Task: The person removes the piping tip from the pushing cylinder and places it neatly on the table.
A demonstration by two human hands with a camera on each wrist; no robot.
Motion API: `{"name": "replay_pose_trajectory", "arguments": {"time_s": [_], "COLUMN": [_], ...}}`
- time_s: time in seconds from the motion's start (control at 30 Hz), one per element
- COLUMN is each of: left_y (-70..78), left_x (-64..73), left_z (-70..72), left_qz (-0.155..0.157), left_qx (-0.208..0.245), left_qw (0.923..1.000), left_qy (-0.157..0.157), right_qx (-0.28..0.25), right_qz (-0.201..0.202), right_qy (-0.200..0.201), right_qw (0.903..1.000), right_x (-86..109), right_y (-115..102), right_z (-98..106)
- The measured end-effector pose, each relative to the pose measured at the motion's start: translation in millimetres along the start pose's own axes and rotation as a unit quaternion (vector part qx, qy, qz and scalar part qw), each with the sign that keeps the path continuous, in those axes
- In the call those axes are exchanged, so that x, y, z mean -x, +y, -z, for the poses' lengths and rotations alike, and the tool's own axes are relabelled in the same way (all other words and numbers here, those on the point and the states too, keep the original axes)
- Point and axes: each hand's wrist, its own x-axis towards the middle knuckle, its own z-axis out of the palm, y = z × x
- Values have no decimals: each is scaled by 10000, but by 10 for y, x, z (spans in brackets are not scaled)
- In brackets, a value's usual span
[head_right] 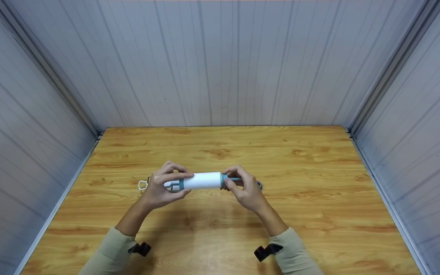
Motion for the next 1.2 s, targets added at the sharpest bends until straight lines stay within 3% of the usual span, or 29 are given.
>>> {"name": "replay_pose_trajectory", "arguments": {"time_s": [0.43, 0.67, 0.93, 1.2], "left_y": [-10, -5, -9, -5], "left_x": [-6, -2, 3, 0], "left_z": [-7, -9, -10, -1], "left_qz": [-75, -41, -28, 2], "left_qx": [5, -82, -148, -108], "left_qw": [10000, 9999, 9999, 9999], "left_qy": [58, 60, 68, 19], "right_qx": [31, -105, 120, 105], "right_qz": [271, 31, -149, -155], "right_qy": [73, 94, 63, 63], "right_qw": [9996, 9999, 9998, 9998], "right_x": [10, 13, 13, 8], "right_y": [5, -14, 5, -12], "right_z": [-22, -10, -3, -11]}}
